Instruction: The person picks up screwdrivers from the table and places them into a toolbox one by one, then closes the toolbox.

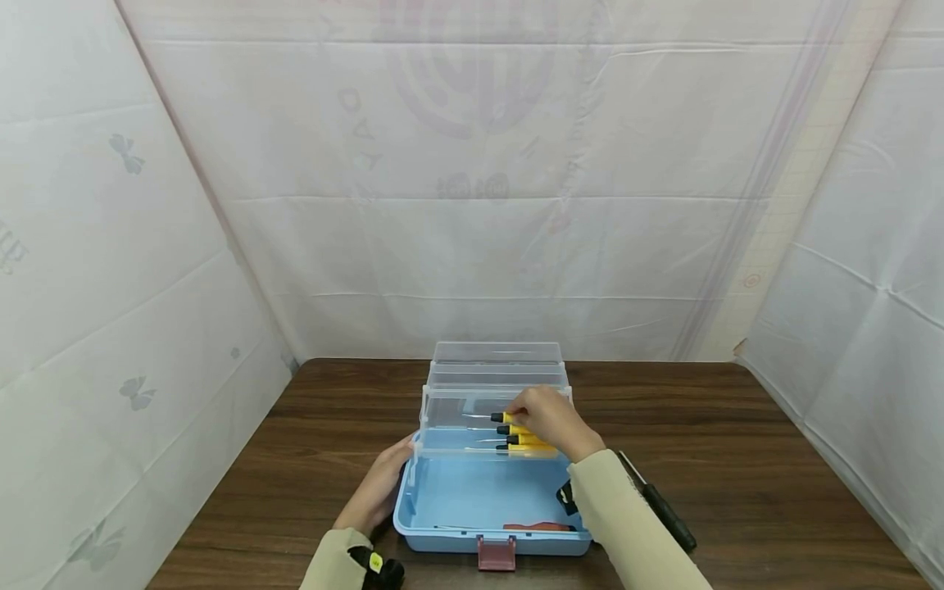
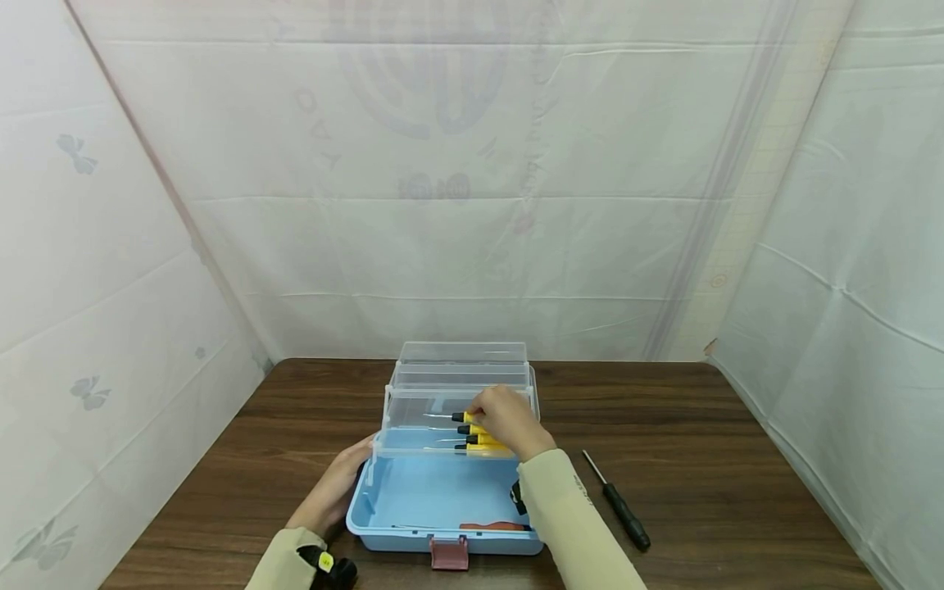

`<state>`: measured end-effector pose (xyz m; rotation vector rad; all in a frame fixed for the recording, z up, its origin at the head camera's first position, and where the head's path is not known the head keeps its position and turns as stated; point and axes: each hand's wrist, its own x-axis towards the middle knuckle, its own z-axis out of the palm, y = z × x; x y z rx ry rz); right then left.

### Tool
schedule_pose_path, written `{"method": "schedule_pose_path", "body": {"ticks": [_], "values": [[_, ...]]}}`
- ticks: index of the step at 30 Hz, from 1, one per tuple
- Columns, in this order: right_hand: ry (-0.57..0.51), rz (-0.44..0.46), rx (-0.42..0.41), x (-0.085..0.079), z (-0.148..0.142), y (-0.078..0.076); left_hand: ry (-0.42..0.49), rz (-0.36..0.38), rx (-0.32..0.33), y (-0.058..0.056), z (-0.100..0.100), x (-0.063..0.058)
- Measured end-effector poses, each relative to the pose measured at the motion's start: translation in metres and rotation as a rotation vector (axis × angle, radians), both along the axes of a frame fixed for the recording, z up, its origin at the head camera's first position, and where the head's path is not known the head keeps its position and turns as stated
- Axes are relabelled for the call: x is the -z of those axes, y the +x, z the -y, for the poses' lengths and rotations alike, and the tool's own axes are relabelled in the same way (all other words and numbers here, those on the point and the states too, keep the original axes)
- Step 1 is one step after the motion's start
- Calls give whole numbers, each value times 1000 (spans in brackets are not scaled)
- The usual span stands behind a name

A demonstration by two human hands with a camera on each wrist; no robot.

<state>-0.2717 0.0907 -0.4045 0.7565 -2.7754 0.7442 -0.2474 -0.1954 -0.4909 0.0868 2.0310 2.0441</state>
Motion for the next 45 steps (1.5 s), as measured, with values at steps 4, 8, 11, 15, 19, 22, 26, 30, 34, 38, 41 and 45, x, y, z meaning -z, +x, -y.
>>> {"method": "schedule_pose_path", "body": {"ticks": [4, 8, 11, 15, 19, 22, 26, 30, 34, 38, 41, 45], "values": [[-2, -5, -9, 1, 0, 0, -4, -2, 1, 0, 0, 0], [3, -4, -21, 4, -1, 0, -1, 0, 2, 0, 0, 0], [-2, 3, -28, 5, -1, -1, 0, 2, 5, 0, 0, 0], [-13, 21, -30, 6, -3, -1, 1, 1, 10, 0, -1, 0], [-37, 43, -26, 8, -4, 0, -4, 4, 6, 0, -1, 0], [-43, 58, -17, 8, -4, -1, -6, 8, -1, 0, -2, 0], [-34, 62, -11, 7, -4, -1, -5, 7, -3, -1, -2, 0], [-31, 64, -6, 7, -4, -1, -2, 7, 4, -1, -2, 0], [-25, 68, 2, 7, -4, 0, 1, 8, 9, -1, -2, 1], [-19, 66, 5, 7, -4, 0, 5, 4, 15, -1, -2, 1], [-17, 72, 6, 7, -5, 1, 7, 3, 18, -1, -2, 2], [-19, 83, 17, 4, -6, 1, 6, 4, 17, -1, -2, 2]]}}
